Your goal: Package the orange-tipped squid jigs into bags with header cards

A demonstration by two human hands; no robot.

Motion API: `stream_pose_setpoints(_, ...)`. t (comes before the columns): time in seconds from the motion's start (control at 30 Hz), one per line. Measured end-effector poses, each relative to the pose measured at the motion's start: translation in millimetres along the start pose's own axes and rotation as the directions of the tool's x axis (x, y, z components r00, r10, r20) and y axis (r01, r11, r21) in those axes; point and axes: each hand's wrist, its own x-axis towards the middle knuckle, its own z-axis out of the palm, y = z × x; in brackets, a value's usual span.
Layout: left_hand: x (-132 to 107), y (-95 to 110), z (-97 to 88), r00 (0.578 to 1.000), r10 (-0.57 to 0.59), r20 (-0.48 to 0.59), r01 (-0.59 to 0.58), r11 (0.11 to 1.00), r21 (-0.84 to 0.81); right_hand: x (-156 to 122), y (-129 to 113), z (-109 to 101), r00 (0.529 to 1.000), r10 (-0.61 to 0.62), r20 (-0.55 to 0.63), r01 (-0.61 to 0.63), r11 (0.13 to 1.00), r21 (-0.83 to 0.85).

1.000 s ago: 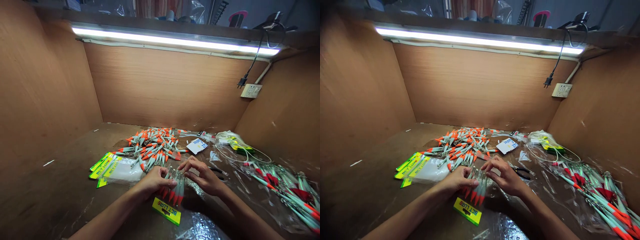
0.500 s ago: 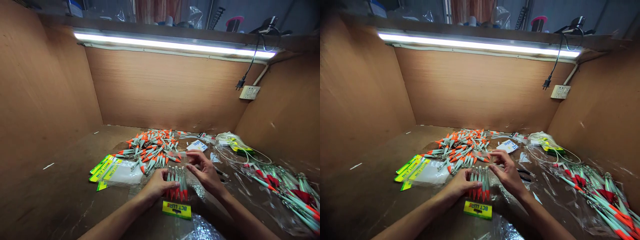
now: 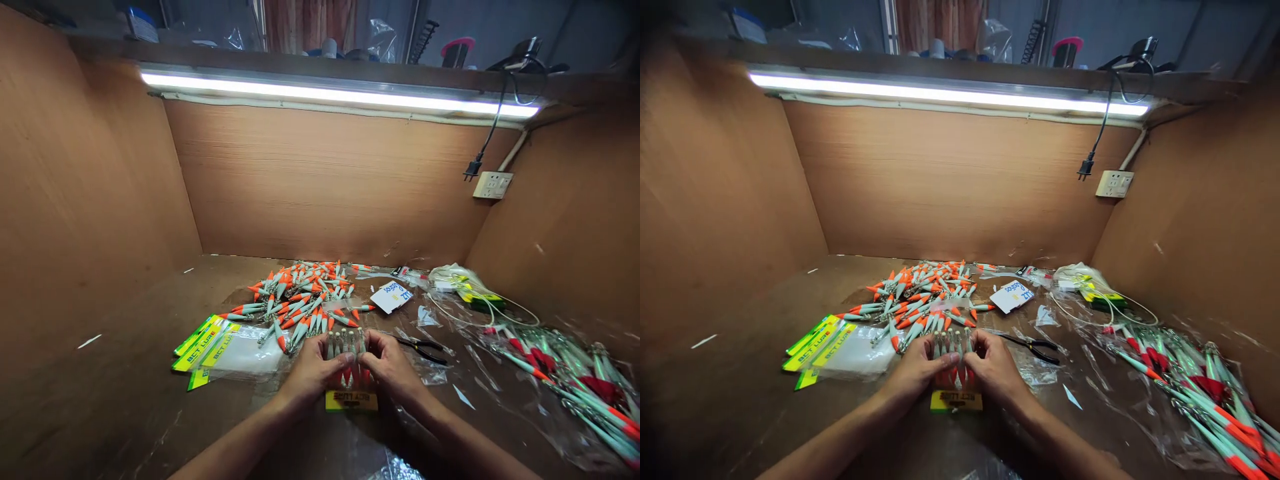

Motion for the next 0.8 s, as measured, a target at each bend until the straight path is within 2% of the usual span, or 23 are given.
stream_pose_setpoints(0.1, 0, 0, -1.4, 0.999, -0.038, 0.014, 0.038, 0.998, -0.057, -1, -3, 0, 1.000, 0.020, -0.021, -0.019, 0.999, 0.047)
stream_pose_setpoints(0.2, 1, 4, -4.0, 0.998, -0.055, -0.026, 0.053, 0.997, -0.059, 0, -7, -1, 0.999, 0.021, -0.023, -0.018, 0.993, 0.118)
stream_pose_setpoints(0.37, -1, 7, -4.4, 0.999, -0.038, -0.030, 0.039, 0.999, 0.009, 3, -9, -4, 0.987, -0.015, 0.157, -0.005, 0.992, 0.127)
stream_pose_setpoints(0.53, 0, 3, 1.2, 0.999, -0.023, 0.041, 0.020, 0.998, 0.066, 2, -10, -4, 0.996, -0.010, 0.085, 0.004, 0.997, 0.075)
stream_pose_setpoints(0.7, 0, 1, 4.1, 0.997, -0.040, -0.058, 0.041, 0.999, 0.009, -2, -13, 3, 0.999, -0.022, 0.037, 0.019, 0.997, 0.079)
stream_pose_setpoints(0.8, 0, 3, 2.6, 0.996, -0.056, -0.065, 0.052, 0.996, -0.072, -4, -11, 4, 1.000, -0.016, 0.000, 0.016, 0.996, 0.082)
